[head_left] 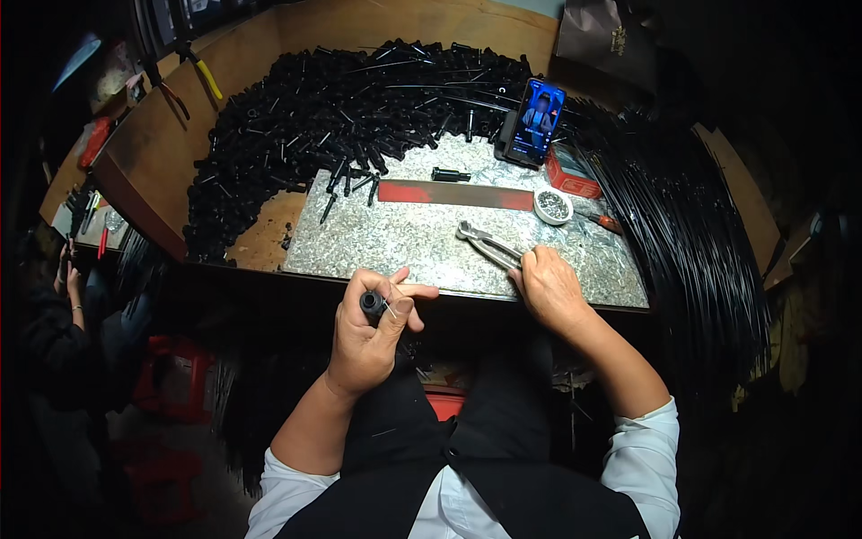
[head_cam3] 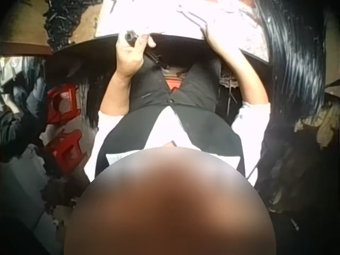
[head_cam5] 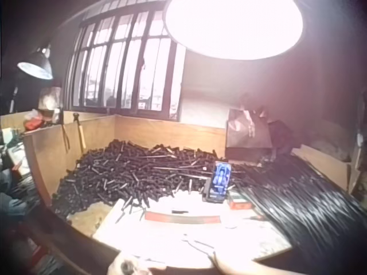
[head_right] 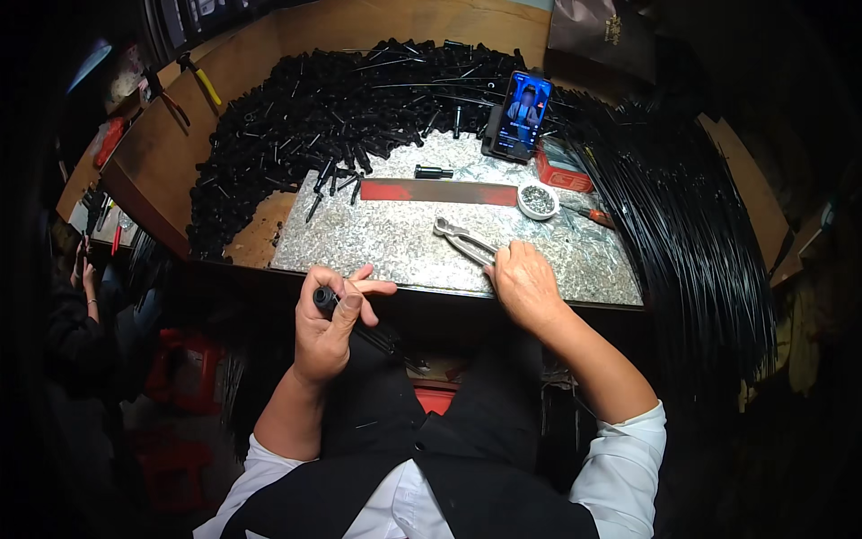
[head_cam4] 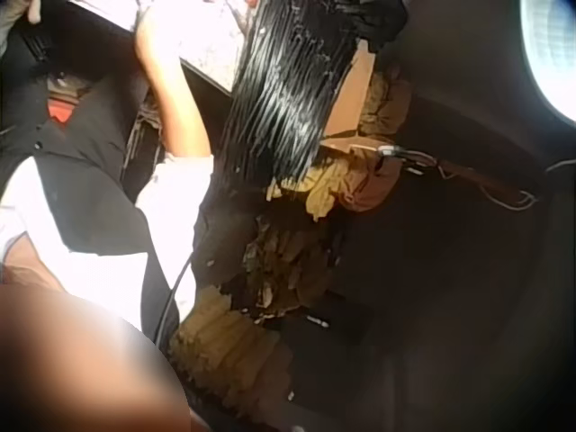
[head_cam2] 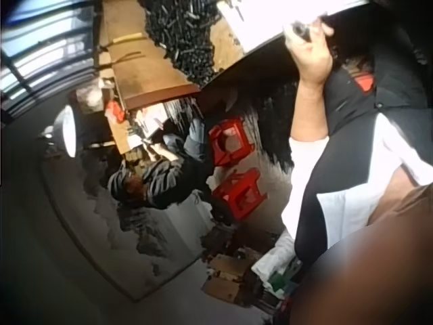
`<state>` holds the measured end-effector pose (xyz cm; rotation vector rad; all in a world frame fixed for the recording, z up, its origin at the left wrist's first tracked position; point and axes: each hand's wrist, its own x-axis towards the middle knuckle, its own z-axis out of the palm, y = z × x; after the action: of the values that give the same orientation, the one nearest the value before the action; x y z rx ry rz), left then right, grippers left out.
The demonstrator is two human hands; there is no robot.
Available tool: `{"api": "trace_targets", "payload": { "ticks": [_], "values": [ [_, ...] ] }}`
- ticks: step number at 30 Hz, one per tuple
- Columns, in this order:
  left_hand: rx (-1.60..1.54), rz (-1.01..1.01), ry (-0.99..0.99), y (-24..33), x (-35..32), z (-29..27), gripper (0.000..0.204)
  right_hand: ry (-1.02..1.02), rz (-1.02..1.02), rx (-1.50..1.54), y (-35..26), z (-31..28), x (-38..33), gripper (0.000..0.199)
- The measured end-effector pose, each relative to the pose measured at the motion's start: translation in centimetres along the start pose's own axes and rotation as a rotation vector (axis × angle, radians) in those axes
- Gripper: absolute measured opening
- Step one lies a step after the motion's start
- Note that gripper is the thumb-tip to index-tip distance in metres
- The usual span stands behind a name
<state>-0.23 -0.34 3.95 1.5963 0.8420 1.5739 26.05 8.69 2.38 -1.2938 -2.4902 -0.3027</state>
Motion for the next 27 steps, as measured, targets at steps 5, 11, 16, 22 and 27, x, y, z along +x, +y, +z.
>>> {"api": "trace_targets", "payload": {
  "ticks": [5,11,16,22,27],
  "values": [
    [-0.127,-0.143,0.016,-0.3,-0.2,0.5,0.017,0.007,0.174,0.346,-1.3,-2.1,-0.4,0.025],
    [0.054,-0.07,0.032,-2.2,-0.1,0.3,0.024,-0.01,0.026,0.603,-2.7,-6.0,-0.8,0.025],
    [-0.005,-0.131,-0.05,-1.4,-0.4,0.6,0.072,0.29,-0.12,0.084,-4.2,-8.4,-0.7,0.034],
    [-0.164,-0.116,-0.014,-2.0,-1.2,1.3,0.09,0.444,-0.143,-0.265,-4.4,-7.9,-1.2,0.042],
    [-0.151,-0.138,0.075,-1.3,-1.7,2.6,0.091,0.404,-0.183,-0.259,-4.8,-7.8,-1.9,0.045]
  ]
}}
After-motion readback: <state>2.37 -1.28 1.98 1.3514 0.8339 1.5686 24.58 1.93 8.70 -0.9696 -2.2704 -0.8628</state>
